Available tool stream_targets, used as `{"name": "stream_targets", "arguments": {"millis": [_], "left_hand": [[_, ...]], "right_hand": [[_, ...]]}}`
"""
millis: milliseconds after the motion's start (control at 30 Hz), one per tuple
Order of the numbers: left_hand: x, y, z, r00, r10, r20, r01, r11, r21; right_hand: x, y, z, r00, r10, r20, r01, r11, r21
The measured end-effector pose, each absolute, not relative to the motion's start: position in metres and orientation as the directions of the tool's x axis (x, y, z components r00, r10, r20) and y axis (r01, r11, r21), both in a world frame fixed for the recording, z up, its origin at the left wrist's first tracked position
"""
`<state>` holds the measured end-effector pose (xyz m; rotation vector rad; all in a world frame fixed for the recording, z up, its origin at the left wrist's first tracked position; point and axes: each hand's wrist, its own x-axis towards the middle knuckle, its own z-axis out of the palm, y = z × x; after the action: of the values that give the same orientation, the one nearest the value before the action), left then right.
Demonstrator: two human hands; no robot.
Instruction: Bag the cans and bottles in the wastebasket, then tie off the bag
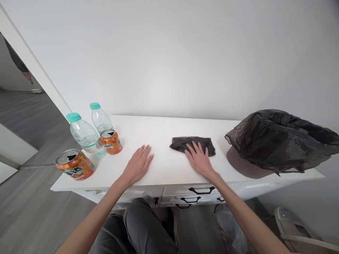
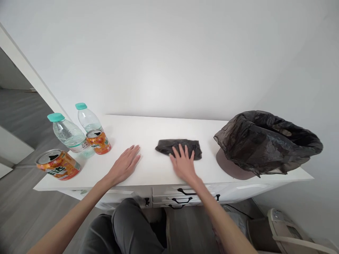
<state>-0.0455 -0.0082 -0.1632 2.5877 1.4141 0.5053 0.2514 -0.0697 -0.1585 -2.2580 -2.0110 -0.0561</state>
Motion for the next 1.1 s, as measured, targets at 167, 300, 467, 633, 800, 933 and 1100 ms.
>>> {"name": "stream_targets", "arguments": {"millis": [167, 300, 467, 633, 800, 933, 1100], "left_hand": [[-0.044, -0.005, -0.163, 0.510, 0.820, 0.259, 0.777, -0.569, 0.269], [-0.044, 0.001, -0.166, 0.523, 0.806, 0.276, 0.766, -0.587, 0.262], [-0.043, 0.005, -0.164, 0.527, 0.814, 0.245, 0.769, -0.579, 0.269], [-0.037, 0.004, -0.151, 0.512, 0.832, 0.213, 0.784, -0.554, 0.279], [-0.034, 0.002, -0.147, 0.507, 0.834, 0.219, 0.789, -0.551, 0.273], [-0.033, 0.002, -0.145, 0.497, 0.844, 0.200, 0.800, -0.535, 0.271], [-0.031, 0.003, -0.144, 0.478, 0.852, 0.211, 0.804, -0.522, 0.284]], "right_hand": [[0.350, -0.019, -0.159, 0.283, 0.941, 0.188, 0.945, -0.240, -0.222], [0.375, -0.001, -0.173, 0.397, 0.881, 0.258, 0.901, -0.321, -0.292], [0.366, -0.002, -0.200, 0.346, 0.901, 0.263, 0.924, -0.278, -0.264], [0.384, 0.011, -0.195, 0.381, 0.910, 0.164, 0.895, -0.319, -0.311], [0.410, 0.030, -0.185, 0.528, 0.815, 0.239, 0.813, -0.405, -0.419], [0.413, 0.034, -0.189, 0.570, 0.748, 0.340, 0.804, -0.424, -0.417], [0.402, 0.024, -0.194, 0.432, 0.816, 0.384, 0.895, -0.333, -0.298]]}}
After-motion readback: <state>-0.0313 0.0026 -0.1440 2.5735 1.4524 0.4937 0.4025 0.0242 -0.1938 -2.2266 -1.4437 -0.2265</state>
